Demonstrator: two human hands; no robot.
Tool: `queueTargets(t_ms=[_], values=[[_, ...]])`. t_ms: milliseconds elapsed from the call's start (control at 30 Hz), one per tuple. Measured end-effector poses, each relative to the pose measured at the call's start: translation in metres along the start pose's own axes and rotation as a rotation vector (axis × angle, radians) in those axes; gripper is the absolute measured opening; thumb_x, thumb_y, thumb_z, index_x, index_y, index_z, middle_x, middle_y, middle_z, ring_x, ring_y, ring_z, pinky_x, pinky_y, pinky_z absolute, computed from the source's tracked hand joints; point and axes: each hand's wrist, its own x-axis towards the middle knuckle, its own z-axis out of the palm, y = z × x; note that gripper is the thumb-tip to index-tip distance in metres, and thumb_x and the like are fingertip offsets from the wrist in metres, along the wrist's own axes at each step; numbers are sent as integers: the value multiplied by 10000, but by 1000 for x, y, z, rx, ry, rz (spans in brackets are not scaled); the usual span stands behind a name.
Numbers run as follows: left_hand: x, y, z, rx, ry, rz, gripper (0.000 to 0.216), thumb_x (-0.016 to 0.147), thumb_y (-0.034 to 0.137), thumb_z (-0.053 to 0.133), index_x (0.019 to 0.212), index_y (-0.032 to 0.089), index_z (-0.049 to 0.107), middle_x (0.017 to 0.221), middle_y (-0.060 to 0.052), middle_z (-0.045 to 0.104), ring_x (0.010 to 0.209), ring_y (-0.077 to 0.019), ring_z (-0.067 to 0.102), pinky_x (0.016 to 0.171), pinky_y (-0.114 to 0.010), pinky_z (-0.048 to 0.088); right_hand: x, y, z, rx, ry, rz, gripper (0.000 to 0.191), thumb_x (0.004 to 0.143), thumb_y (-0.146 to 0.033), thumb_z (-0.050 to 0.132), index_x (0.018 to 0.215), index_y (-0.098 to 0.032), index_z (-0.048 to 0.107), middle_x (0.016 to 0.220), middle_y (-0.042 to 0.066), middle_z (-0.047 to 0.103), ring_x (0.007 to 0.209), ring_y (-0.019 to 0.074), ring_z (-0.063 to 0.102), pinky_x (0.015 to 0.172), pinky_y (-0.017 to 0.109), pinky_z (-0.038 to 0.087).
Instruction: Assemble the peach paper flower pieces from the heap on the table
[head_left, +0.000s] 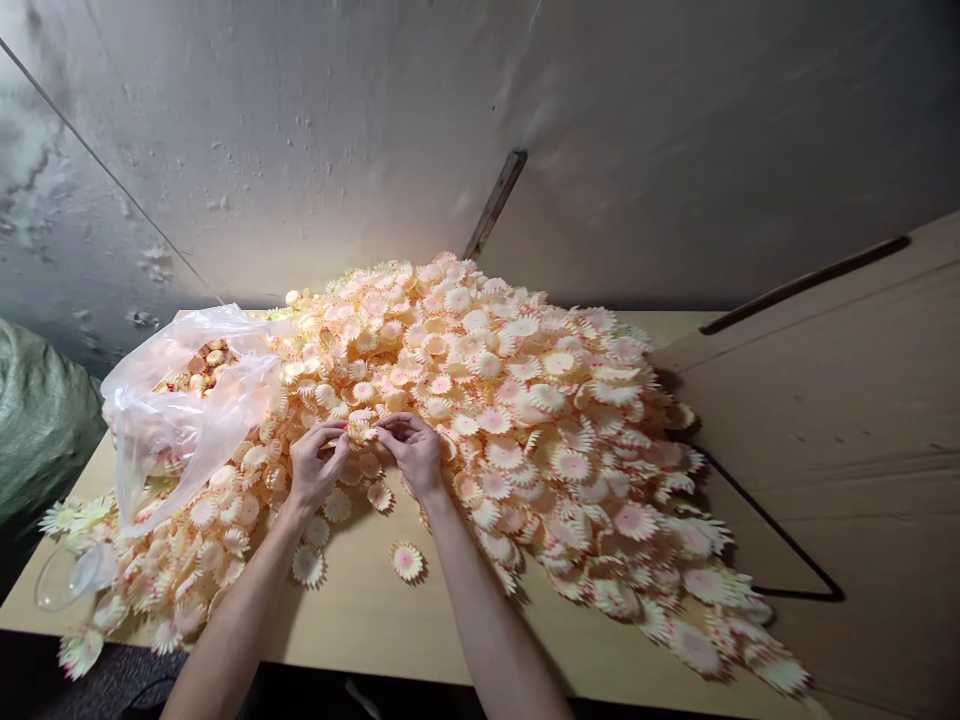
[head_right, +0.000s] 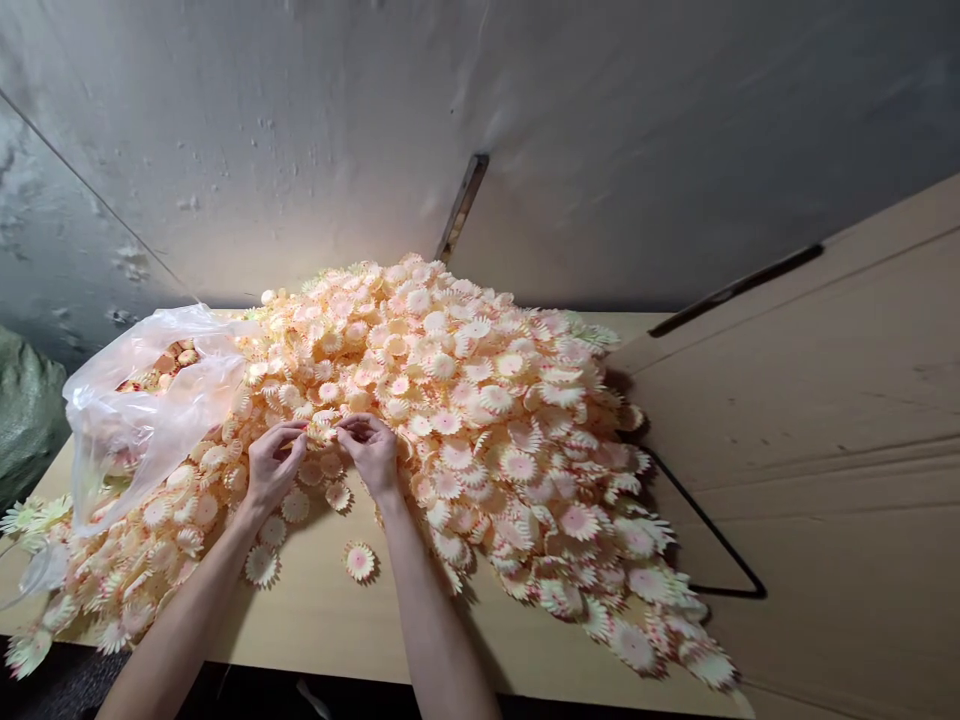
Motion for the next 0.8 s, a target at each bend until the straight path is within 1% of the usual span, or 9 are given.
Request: queueTargets(t_ms=[133,233,300,433,533,633,700,733,800], values=[[-1,-3,-1,22,-1,13,137,837,244,596,789,148,681,935,-106,712,797,-163,691,591,-217,574,0,-2,-3,-87,-136,-58,89,738,-220,658,808,-216,712,832,28,681,728,148,621,672,269,508],[-2,-3,-1,40,-13,47,125,835,236,601,793,153,685,949,-111,713,840,-177,696,601,-228,583,-1,-3,-4,-200,-198,-113,155,770,-195,589,764,-220,741,888,41,652,776,152,602,676,261,489],[-2,-1,-1,66,-23,91,112,832,221,604,800,153,688,962,-117,715,854,-181,699,632,-242,589,-2,-5,-4,-242,-207,-116,190,782,-200,563,754,-219,750,889,46,637,798,159,596,674,260,481],[-1,6,-3,132,-44,221,88,820,186,611,835,157,693,974,-120,723,848,-183,703,745,-298,590,-4,-9,-5,-227,-218,-101,193,793,-229,557,770,-215,748,906,50,636,839,173,596,674,259,475],[-1,8,-4,161,-80,300,64,810,195,630,810,173,690,982,-113,729,868,-194,703,798,-333,577,-6,-9,-3,-230,-190,-95,128,769,-308,645,742,-202,711,829,40,648,720,159,586,632,264,472],[-2,7,-4,154,-117,286,119,791,250,672,703,177,643,990,-107,729,874,-203,701,801,-349,572,-7,-7,0,-178,-164,-34,176,692,-354,740,761,-209,669,721,16,657,618,151,577,595,273,484],[-3,4,-3,156,-110,235,193,775,295,698,666,172,597,984,-112,727,887,-213,698,802,-358,572,-6,-4,1,-143,-172,4,226,663,-359,766,810,-215,674,721,15,677,627,162,605,606,283,505],[-3,3,-3,154,-98,199,208,769,314,705,681,170,583,978,-115,725,889,-214,697,795,-356,575,-6,-3,1,-141,-182,12,238,656,-357,772,824,-214,683,739,21,691,643,169,621,622,291,517],[-4,1,-1,120,-79,117,212,768,335,707,776,167,578,972,-117,717,871,-208,701,764,-338,585,-6,-1,0,-156,-202,5,217,661,-349,769,813,-208,705,775,36,712,686,183,647,676,312,536]])
